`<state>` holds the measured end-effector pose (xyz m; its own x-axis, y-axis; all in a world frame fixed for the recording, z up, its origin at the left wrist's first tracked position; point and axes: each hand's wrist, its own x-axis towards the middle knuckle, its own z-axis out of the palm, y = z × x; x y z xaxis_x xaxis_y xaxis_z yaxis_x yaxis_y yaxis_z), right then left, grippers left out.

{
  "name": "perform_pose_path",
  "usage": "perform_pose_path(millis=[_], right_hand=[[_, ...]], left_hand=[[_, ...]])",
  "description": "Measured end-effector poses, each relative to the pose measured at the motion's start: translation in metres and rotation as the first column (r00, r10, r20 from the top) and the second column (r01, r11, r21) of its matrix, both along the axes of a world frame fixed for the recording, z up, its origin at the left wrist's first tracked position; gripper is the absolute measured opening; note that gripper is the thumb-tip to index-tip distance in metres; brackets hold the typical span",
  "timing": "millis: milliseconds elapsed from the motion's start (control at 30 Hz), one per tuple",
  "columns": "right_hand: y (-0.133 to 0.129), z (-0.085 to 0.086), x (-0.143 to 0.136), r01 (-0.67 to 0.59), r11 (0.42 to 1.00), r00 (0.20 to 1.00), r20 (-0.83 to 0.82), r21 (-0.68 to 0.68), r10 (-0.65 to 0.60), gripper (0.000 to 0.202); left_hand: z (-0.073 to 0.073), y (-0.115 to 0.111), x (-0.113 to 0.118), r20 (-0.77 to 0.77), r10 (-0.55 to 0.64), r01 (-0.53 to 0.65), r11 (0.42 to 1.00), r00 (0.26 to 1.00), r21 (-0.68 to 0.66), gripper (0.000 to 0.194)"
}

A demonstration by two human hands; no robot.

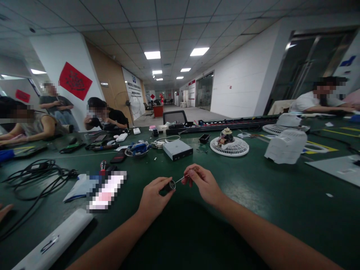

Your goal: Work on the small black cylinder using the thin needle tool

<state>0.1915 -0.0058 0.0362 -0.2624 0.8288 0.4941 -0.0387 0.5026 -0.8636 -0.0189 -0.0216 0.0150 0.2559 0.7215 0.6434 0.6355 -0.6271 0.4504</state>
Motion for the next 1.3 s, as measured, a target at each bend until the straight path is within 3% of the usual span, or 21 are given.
perform_pose_path(millis=[100,267,433,600,833,1000,1133,1300], right_hand=[[-0.001,-0.001,-0.001,0.030,0.998,0.998,0.050,0.053,-0.033,0.024],[-0.002,-0.003,-0.002,-0.061,0.998,0.998,-0.004,0.003,0.061,0.027],[-0.003,-0.003,0.000,0.007,0.990,0.989,0.144,0.139,-0.027,0.025],[-0.002,-0.002,0.003,0.000,0.999,0.998,0.060,0.047,-0.002,0.028],[0.001,-0.006,0.001,0.003,1.000,0.996,0.087,0.031,-0.006,0.027],[-0.004,-0.002,0.001,0.033,0.987,0.970,0.234,0.160,-0.070,0.023],[-0.010,0.003,0.001,0.063,0.962,0.963,0.237,0.265,-0.128,0.021],[-0.012,0.006,0.005,0.223,0.861,0.925,0.181,0.457,-0.335,0.016]], left_hand=[[-0.001,0.002,-0.001,0.018,0.018,-0.018,1.000,1.000,0.000,0.036],[-0.002,0.004,-0.002,0.002,0.013,-0.013,1.000,1.000,0.014,0.036],[-0.002,0.001,0.000,-0.047,0.025,-0.023,0.999,0.999,0.034,0.035],[-0.001,-0.002,0.001,-0.127,-0.024,0.039,0.992,0.992,0.117,0.039],[-0.002,0.000,0.000,-0.158,0.023,-0.020,1.000,0.987,0.024,0.039],[-0.001,0.002,0.001,-0.176,0.027,-0.028,1.000,0.984,-0.002,0.040],[0.000,0.001,0.001,-0.192,0.030,-0.026,0.999,0.981,0.021,0.041],[-0.005,0.005,-0.002,-0.195,0.050,-0.047,0.999,0.980,0.020,0.046]])
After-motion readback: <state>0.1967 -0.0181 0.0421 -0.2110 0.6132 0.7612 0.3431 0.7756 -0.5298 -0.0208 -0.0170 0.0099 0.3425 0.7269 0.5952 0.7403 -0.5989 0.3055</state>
